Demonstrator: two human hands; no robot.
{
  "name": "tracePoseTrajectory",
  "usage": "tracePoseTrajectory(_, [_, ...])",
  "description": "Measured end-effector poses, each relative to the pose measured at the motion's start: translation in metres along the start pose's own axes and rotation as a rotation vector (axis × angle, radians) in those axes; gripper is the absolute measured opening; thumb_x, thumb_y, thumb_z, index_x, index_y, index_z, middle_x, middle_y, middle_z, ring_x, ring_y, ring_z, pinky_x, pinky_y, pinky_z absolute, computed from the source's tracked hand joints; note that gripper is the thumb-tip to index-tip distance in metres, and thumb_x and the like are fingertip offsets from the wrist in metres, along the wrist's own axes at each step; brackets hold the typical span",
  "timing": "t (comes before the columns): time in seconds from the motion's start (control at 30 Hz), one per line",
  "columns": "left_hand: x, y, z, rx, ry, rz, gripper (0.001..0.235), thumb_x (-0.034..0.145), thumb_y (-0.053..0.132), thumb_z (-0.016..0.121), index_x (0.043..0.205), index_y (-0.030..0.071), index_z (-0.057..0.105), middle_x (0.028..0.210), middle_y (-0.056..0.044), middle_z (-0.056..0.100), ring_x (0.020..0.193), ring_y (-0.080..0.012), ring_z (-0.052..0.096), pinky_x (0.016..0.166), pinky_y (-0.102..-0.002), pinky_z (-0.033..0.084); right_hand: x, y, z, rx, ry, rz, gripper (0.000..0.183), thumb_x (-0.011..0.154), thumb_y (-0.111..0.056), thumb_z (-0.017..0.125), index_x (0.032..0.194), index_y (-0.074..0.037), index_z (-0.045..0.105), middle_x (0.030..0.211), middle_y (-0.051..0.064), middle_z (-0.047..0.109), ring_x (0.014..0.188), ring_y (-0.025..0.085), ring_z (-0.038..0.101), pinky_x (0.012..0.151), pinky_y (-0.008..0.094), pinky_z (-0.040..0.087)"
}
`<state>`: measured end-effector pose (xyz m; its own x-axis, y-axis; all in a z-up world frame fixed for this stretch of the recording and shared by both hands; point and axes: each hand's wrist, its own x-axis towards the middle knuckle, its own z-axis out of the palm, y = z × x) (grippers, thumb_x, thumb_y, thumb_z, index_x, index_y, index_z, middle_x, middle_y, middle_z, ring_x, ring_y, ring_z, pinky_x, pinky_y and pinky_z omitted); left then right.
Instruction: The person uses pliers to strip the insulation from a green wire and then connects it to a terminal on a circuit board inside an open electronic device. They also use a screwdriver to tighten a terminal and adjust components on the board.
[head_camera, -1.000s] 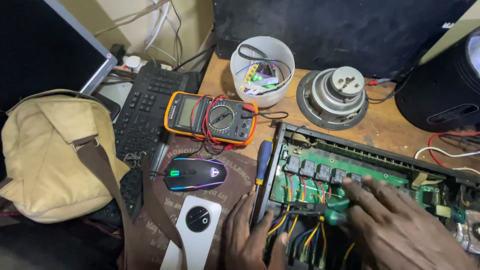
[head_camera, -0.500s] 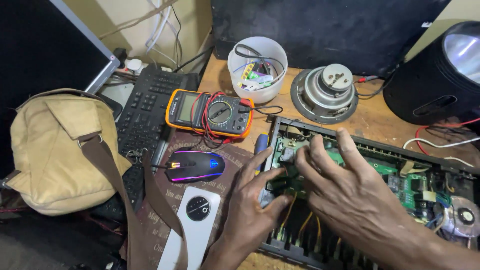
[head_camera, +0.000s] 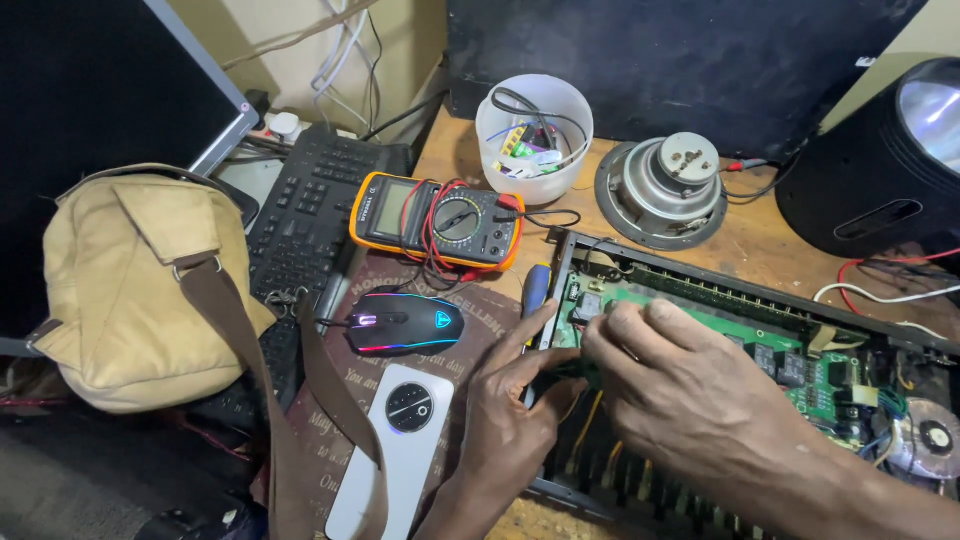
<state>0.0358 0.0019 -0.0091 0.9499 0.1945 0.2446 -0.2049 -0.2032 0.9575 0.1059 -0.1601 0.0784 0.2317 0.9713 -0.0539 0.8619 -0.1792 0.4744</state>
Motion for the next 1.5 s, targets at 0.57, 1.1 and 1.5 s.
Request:
tracePoseTrajectory(0.57, [-0.001,-0.001,-0.002,0.051,-0.016,0.027,0.043,0.098,0.044,0.057,0.109,0.008,0.078,0.146,-0.013,0.062,0.132,-0.0292,0.064,0.105,-0.045,0.051,0.004,-0.037,0.000,0.786,0.560,1.021,0.022,0.094,-0.012,0.067,0.115,-0.005,0.068,0.113,0.017,0.044,0.117,0.029,0.042,0.093,0.037,0.044])
tracePoseTrajectory(1.1, [0.068,0.020,-0.034,-0.072,-0.676,-0.165,0.048,0.093,0.038,0.060,0.129,0.008,0.069,0.131,-0.006,0.073,0.122,-0.0129,0.064,0.104,-0.029,0.049,0.010,-0.034,-0.006,1.011,0.719,0.943,0.023,0.099,-0.013,0.057,0.119,-0.004,0.066,0.109,0.011,0.061,0.106,0.024,0.059,0.092,0.034,0.047])
tracePoseTrajectory(1.5, [0.059,0.011,-0.037,-0.059,-0.587,-0.080,0.035,0.095,0.032,0.063,0.120,0.010,0.073,0.121,-0.005,0.077,0.114,-0.0139,0.068,0.099,-0.031,0.052,0.022,-0.032,-0.006,1.124,0.733,0.928,0.023,0.098,-0.014,0.063,0.118,-0.004,0.069,0.110,0.010,0.065,0.097,0.018,0.065,0.080,0.028,0.053])
